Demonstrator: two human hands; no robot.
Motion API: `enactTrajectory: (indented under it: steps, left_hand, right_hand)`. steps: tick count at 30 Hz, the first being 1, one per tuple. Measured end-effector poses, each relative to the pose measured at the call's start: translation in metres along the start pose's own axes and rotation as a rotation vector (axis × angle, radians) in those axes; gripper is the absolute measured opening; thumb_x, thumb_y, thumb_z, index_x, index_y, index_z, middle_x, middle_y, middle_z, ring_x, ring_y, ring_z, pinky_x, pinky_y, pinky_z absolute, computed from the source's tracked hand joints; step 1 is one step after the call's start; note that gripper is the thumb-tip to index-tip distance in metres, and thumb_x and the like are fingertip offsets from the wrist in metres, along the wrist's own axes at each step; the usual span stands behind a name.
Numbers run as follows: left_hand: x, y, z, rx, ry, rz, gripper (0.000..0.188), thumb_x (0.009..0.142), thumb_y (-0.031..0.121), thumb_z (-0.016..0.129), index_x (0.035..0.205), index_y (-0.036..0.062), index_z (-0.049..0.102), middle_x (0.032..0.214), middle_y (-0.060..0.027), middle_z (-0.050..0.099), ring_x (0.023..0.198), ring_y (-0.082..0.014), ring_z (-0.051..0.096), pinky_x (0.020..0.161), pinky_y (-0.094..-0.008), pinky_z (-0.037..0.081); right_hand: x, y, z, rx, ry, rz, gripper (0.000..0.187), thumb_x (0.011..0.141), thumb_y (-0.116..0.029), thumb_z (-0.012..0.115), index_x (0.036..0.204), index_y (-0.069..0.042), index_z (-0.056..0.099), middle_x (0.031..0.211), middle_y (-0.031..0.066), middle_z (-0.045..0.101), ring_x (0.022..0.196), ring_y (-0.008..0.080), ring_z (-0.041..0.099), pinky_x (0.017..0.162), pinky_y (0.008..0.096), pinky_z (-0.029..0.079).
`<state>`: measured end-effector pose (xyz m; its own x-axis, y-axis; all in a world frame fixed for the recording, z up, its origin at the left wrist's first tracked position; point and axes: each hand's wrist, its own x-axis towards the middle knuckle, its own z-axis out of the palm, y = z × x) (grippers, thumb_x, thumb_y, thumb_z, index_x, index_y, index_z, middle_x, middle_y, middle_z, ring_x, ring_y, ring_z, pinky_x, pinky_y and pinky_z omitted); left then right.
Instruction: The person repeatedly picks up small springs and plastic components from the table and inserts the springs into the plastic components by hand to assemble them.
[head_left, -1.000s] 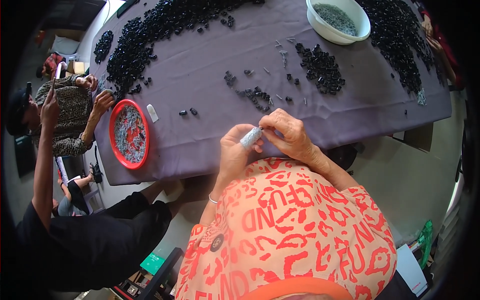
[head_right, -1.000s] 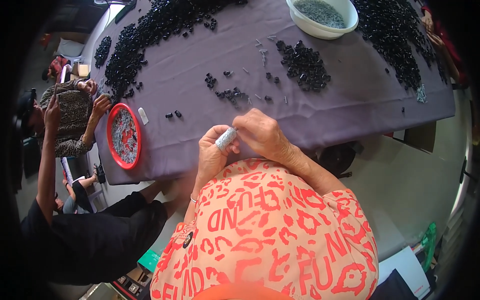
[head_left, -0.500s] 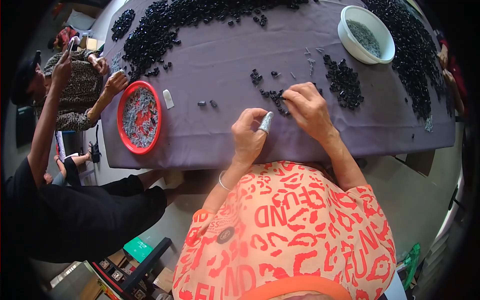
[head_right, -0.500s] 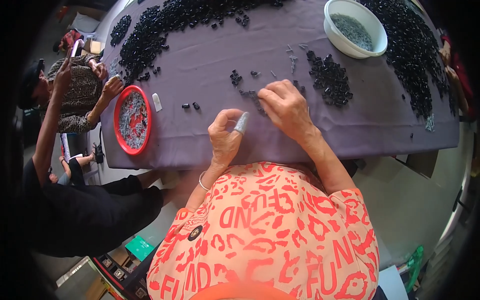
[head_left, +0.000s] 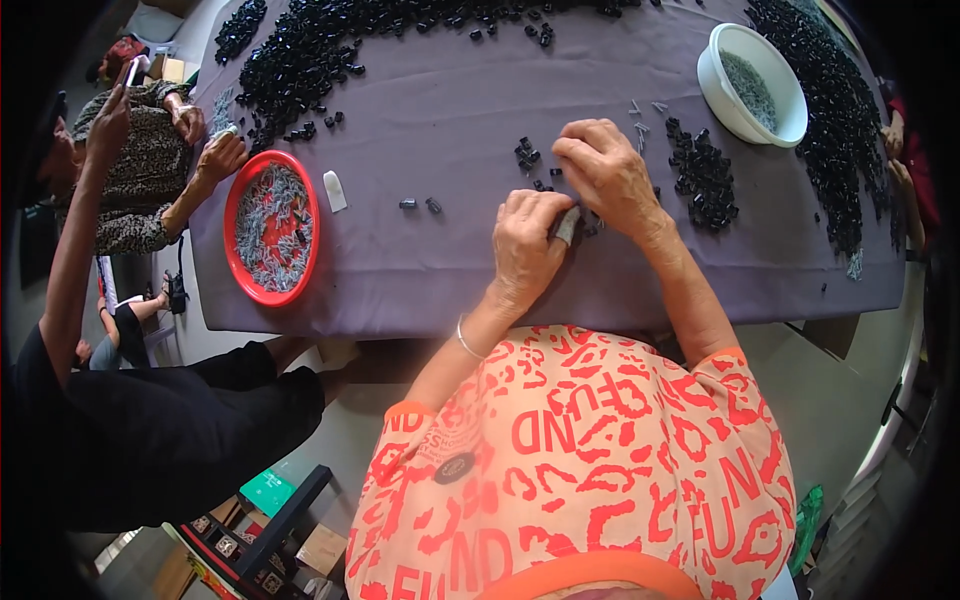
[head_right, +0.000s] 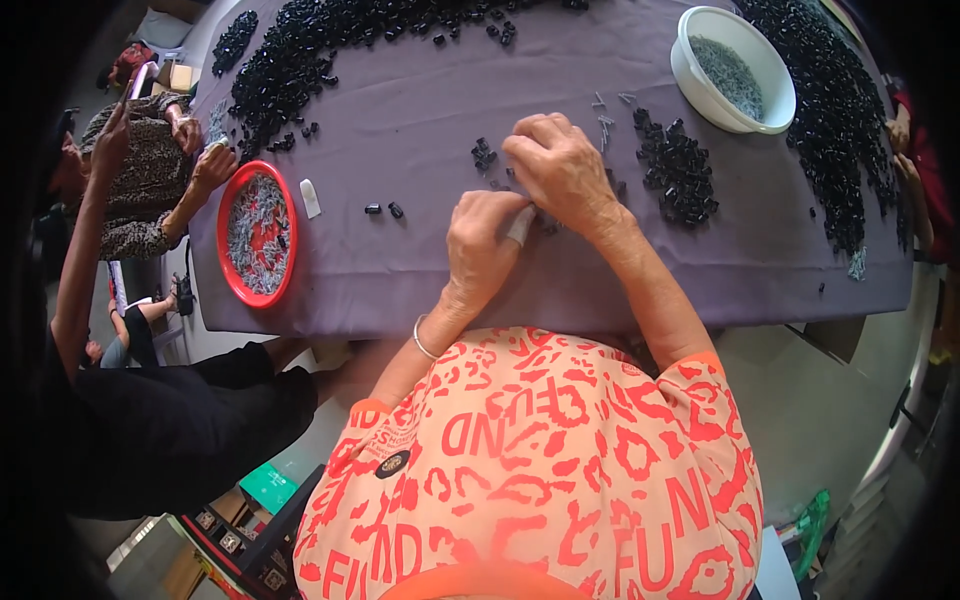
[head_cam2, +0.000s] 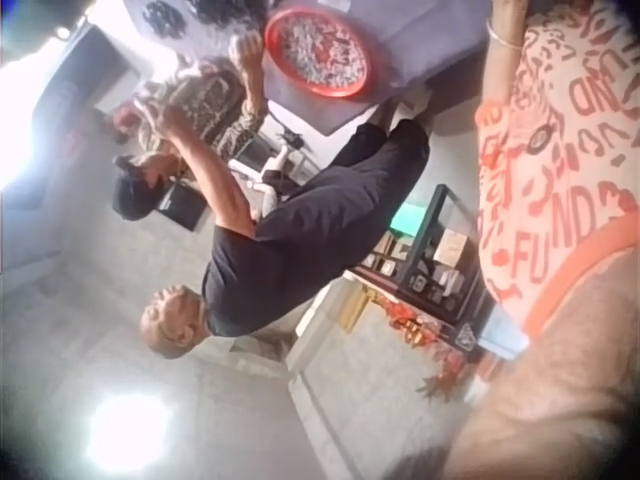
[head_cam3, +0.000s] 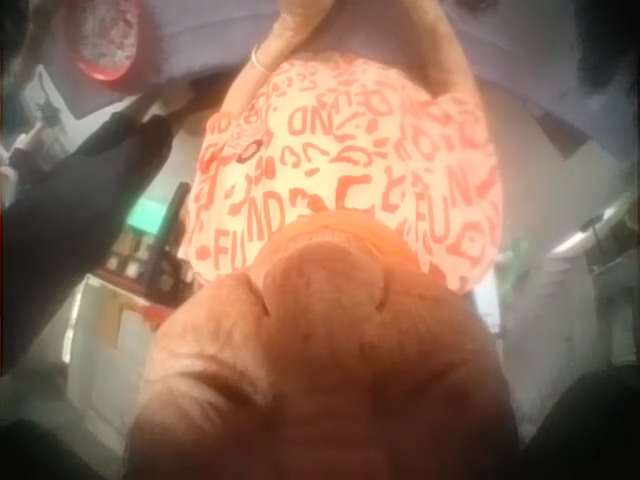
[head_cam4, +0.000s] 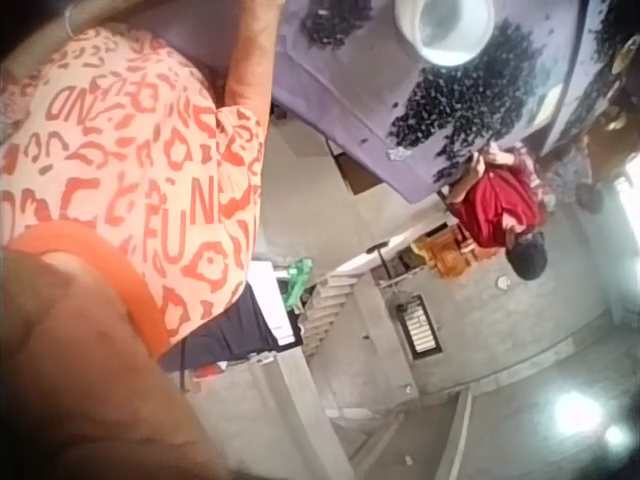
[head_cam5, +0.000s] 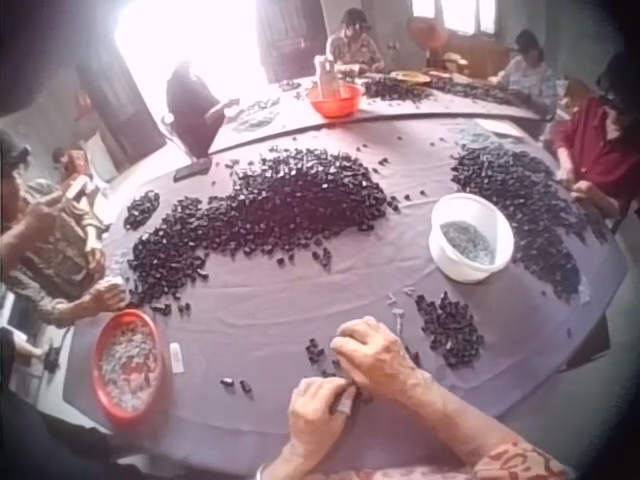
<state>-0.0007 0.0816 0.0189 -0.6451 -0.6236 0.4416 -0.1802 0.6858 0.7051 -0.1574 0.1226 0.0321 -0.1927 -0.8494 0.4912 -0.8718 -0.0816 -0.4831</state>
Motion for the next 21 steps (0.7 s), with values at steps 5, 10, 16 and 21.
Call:
enactTrajectory:
  steps: [5,10,16,21]
  left_hand:
    - [-0.007,-0.005,0.001,-0.157,0.072,-0.039,0.029,0.067,-0.004,0.065,0.094,0.0055,0.062,0.092,-0.0099,0.061,0.090,-0.0297,0.056,0.084,-0.0398,0.044]
    - [0.014,-0.017,-0.014,-0.039,0.144,-0.168,0.031,0.069,-0.003,0.065,0.099,0.0043,0.061,0.104,-0.0136,0.057,0.097,-0.0319,0.054,0.087,-0.0399,0.044]
    - [0.034,-0.024,-0.001,0.001,0.176,-0.168,0.029,0.077,0.007,0.070,0.104,0.0040,0.061,0.111,-0.0145,0.056,0.104,-0.0329,0.052,0.090,-0.0404,0.044]
    - [0.033,-0.028,0.007,-0.025,0.214,-0.200,0.029,0.076,0.008,0.073,0.102,0.0059,0.063,0.109,-0.0120,0.059,0.102,-0.0300,0.054,0.085,-0.0393,0.046]
  right_hand:
    - [0.010,0.007,0.022,0.009,-0.151,-0.021,0.020,0.071,-0.003,0.065,0.090,-0.007,0.061,0.099,0.0093,0.059,0.091,0.0298,0.057,0.080,0.0387,0.049]
    - [0.001,0.014,0.000,0.170,-0.271,-0.042,0.018,0.074,-0.006,0.067,0.091,-0.006,0.062,0.100,0.0097,0.060,0.095,0.0295,0.057,0.083,0.0383,0.048]
    - [0.058,0.051,0.006,0.109,-0.026,0.147,0.024,0.079,-0.013,0.069,0.102,-0.008,0.064,0.110,0.0111,0.060,0.108,0.0301,0.054,0.093,0.0397,0.044]
    - [0.100,0.083,0.060,-0.185,0.132,0.380,0.047,0.077,-0.027,0.071,0.120,-0.015,0.057,0.123,0.0096,0.053,0.118,0.0292,0.045,0.098,0.0439,0.038]
